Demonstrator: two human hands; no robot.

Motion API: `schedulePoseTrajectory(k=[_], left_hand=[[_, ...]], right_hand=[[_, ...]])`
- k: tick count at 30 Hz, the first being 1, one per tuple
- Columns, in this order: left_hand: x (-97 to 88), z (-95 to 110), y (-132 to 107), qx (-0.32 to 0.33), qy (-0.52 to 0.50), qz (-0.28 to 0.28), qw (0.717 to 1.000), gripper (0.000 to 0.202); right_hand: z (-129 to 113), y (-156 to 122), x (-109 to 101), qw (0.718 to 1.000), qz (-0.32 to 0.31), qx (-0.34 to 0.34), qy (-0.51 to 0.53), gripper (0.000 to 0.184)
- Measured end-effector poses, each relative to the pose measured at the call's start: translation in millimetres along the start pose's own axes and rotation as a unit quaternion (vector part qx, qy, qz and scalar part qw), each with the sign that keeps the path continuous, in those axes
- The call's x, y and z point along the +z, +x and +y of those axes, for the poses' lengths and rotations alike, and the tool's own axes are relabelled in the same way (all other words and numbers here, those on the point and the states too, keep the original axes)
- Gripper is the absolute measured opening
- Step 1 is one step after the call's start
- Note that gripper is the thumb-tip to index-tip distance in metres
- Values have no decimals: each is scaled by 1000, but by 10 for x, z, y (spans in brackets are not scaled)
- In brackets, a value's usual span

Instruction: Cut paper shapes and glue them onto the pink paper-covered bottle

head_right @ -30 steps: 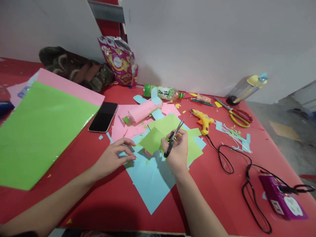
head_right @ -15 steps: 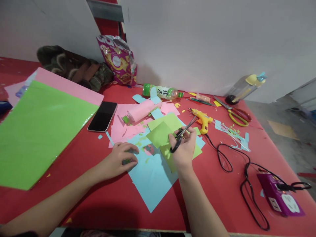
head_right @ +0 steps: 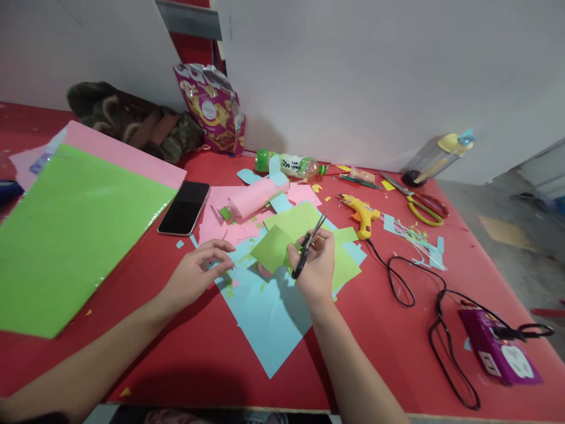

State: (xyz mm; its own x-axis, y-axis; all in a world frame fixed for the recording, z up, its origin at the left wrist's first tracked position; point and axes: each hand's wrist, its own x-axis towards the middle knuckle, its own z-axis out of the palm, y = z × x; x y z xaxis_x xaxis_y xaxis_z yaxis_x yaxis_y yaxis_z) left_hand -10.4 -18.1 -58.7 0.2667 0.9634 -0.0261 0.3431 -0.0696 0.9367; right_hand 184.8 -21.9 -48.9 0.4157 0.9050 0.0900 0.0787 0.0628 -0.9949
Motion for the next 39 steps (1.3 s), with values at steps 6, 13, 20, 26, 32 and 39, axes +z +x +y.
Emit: schedulePoseTrajectory(k=[6,13,20,26,32,39], left_hand=[[-2,6,11,-3,-28,-5,1000,23],[-20,-3,13,-20,-62,18,998,20],[30,8,-28,19,-23,-32,999,15],[53,66,-58,-59,-32,-49,997,14],[-213,-70,131,-75,-61,181,979,11],[-388,-285,283,-39,-149,283,947,15]], right_hand=[[16,-21,26,1000,-8,-1,-4,34],[-27,22,-18,999,33,-1,6,36],[-3,-147,101,999,-27,1,-16,34],[45,-258,173,997,-64,-42,-21,31],[65,-72,37,967,-49,-63,-241,35],[201,-84,79,888,-86,-159,-422,29]])
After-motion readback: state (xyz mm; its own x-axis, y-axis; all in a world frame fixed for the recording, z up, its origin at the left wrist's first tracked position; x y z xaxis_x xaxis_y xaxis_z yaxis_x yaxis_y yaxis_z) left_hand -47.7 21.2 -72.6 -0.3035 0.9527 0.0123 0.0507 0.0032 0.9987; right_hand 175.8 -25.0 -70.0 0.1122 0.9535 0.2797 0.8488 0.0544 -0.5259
